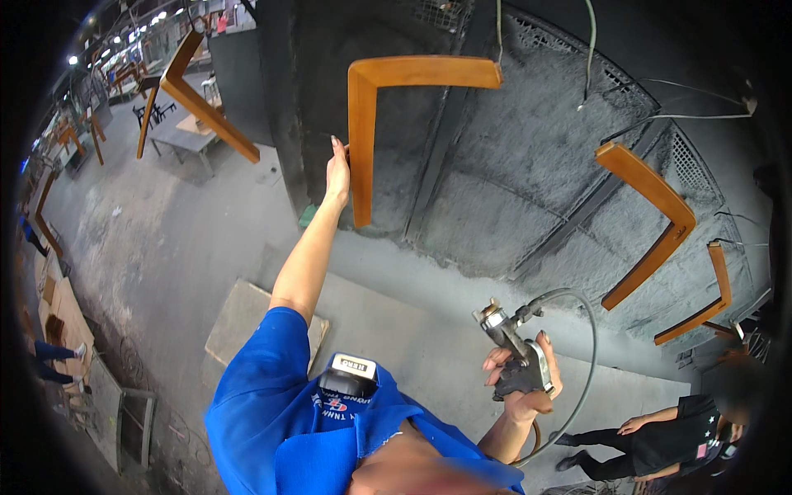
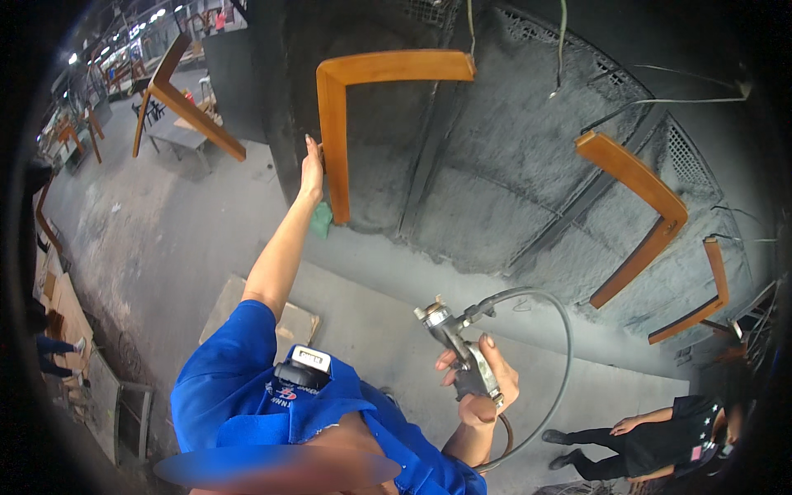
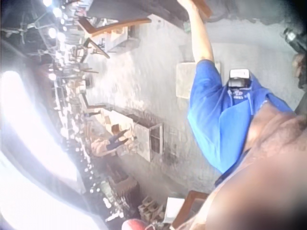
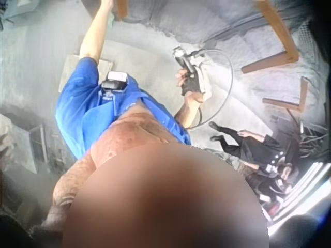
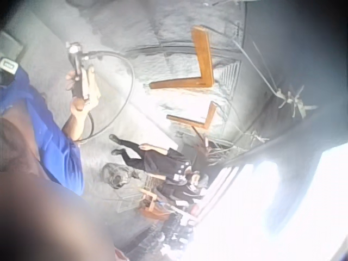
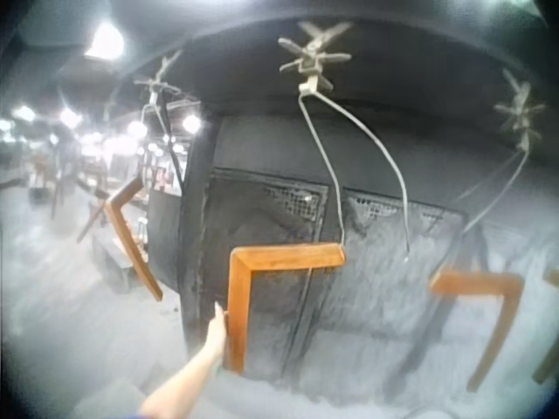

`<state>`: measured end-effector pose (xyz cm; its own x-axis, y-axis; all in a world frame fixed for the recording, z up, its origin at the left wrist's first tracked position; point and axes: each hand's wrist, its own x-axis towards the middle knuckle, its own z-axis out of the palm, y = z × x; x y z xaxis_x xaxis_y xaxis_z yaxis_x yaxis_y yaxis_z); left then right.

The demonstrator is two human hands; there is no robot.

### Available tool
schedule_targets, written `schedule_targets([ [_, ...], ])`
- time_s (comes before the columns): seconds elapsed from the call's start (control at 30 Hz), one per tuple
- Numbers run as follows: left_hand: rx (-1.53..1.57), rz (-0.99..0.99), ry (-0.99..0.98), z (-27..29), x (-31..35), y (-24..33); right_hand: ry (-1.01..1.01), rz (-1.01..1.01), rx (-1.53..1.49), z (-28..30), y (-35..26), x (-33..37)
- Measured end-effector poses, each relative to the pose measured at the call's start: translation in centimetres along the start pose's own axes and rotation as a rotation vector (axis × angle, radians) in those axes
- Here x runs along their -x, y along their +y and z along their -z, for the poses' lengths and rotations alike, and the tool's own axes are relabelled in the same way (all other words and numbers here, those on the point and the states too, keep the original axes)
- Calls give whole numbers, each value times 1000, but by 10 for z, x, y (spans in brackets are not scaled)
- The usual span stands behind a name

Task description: The person holds a wooden chair leg in the left hand and uses a spray gun in the right hand to apply finish. The person rotates the leg to coat all sides and then places it on a hanging rack before repeating the process with another leg.

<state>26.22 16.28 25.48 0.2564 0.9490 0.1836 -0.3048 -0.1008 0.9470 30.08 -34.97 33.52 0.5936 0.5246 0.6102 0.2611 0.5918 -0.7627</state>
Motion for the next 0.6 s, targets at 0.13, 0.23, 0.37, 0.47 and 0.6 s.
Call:
schedule_targets([
  [0.13, 98, -19, -50, -23, -16, 11, 93, -4, -103, 1, 2, -13],
  [0.23, 78, -19, -158, -37, -20, 18, 224, -3, 101, 17, -3, -26],
  [0.37, 207, -40, -238, -55, -17, 25, 409, 62, 266, 36, -6, -35],
  [0.47, 181, -63, -260, -57, 0, 28, 445, 70, 251, 42, -3, -28],
  [0.6, 7, -138, -230, -55, 43, 31, 202, 31, 88, 45, -3, -23],
])
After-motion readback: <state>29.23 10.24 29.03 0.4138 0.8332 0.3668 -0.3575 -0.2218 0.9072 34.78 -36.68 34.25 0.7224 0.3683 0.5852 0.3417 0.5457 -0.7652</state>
